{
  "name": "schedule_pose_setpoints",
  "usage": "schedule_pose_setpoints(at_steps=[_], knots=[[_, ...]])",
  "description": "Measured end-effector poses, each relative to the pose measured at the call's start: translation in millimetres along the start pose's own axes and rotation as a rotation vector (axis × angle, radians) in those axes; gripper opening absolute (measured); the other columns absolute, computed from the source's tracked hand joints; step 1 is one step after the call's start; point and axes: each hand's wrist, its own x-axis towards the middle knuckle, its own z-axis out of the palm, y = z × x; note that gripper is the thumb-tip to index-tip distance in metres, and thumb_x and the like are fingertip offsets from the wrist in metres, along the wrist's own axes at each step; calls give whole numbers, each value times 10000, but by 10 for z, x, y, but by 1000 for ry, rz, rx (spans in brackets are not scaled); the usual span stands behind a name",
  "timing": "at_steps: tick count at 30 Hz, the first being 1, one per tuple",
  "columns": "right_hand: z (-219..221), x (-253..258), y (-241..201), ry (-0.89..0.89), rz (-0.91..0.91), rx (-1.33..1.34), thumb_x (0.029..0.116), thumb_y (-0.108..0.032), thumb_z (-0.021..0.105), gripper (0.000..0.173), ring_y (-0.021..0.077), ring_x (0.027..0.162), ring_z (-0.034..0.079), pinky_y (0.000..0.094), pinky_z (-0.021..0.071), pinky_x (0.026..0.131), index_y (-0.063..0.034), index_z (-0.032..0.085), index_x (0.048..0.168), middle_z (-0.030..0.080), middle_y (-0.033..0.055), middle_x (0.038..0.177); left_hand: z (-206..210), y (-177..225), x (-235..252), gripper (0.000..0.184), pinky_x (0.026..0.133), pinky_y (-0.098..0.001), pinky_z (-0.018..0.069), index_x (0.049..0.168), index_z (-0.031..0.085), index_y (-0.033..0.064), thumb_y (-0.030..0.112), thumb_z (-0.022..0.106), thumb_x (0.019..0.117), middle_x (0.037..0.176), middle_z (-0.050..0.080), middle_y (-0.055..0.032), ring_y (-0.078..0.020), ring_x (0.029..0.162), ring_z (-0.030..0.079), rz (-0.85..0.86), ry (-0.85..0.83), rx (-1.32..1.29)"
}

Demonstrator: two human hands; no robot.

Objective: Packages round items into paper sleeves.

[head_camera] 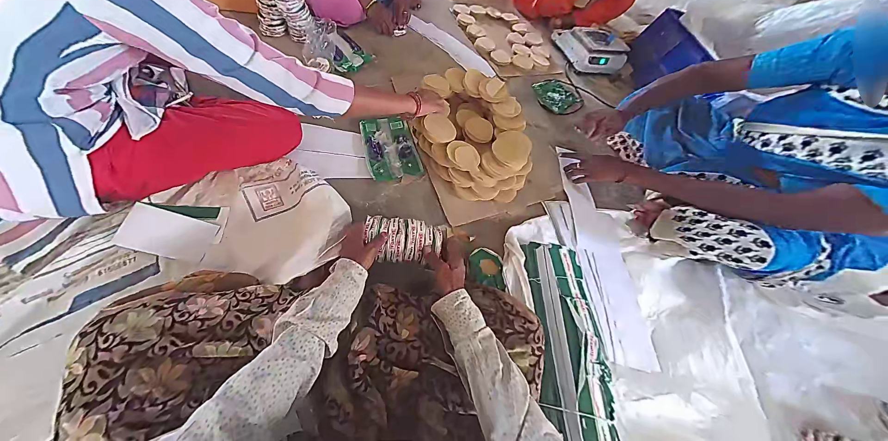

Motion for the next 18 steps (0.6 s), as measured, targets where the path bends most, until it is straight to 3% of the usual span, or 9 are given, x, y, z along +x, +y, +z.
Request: schedule_pose_setpoints(at_steps=[3,5,7,9,11,13,15,18], knots=[[8,23,79,3,-162,121,905,-87,690,627,295,1282,591,420,480,1091,96,450,1454,577,276,1395,138,-201,-7,651,1194,-480,331,1439,443,-141,189,680,929,1460,471,-350,-404,1406,447,186,137,-190],[27,72,173,-16,-242,199,853,-62,662,692,269,1305,563,368,478,1096,118,394,1466,531,282,1432,291,-450,36,774,1165,-464,368,1420,431,-163,274,661,823,1420,496,-355,-387,1362,484,359,238,-279],[21,100,274,-11,-205,176,827,-6,698,701,307,1317,549,400,468,1105,131,403,1449,519,306,1435,332,-582,41,826,1163,-466,372,1411,433,-160,326,671,786,1412,505,-343,-380,1358,486,429,242,-270],[-12,102,214,5,-144,143,832,-34,734,662,309,1303,552,427,462,1095,108,460,1418,543,291,1412,265,-483,7,768,1190,-529,312,1384,469,-160,286,704,804,1438,470,-367,-457,1394,425,380,229,-191],[14,79,128,38,-109,188,856,-91,704,578,247,1181,620,386,520,1002,79,504,1370,611,240,1312,158,-277,-2,725,1182,-566,299,1339,509,-158,333,729,853,1427,462,-384,-503,1384,410,264,205,-51],[56,49,100,60,-96,218,908,-80,672,489,221,1086,660,365,551,937,84,509,1340,643,232,1244,95,-28,-49,788,1201,-500,317,1436,391,-165,354,718,942,1493,404,-379,-456,1429,400,80,109,27],[84,24,117,65,-103,199,919,-50,663,490,225,1083,665,366,552,943,92,493,1355,645,242,1239,88,92,-67,892,1226,-463,285,1513,254,-172,345,718,953,1557,336,-368,-420,1478,357,-8,58,38],[103,49,107,76,-163,116,894,-55,676,527,256,1104,669,409,551,964,87,489,1367,654,249,1231,86,49,-30,854,1139,-496,409,1476,337,-130,291,791,888,1430,501,-341,-400,1348,519,-28,95,-101]])
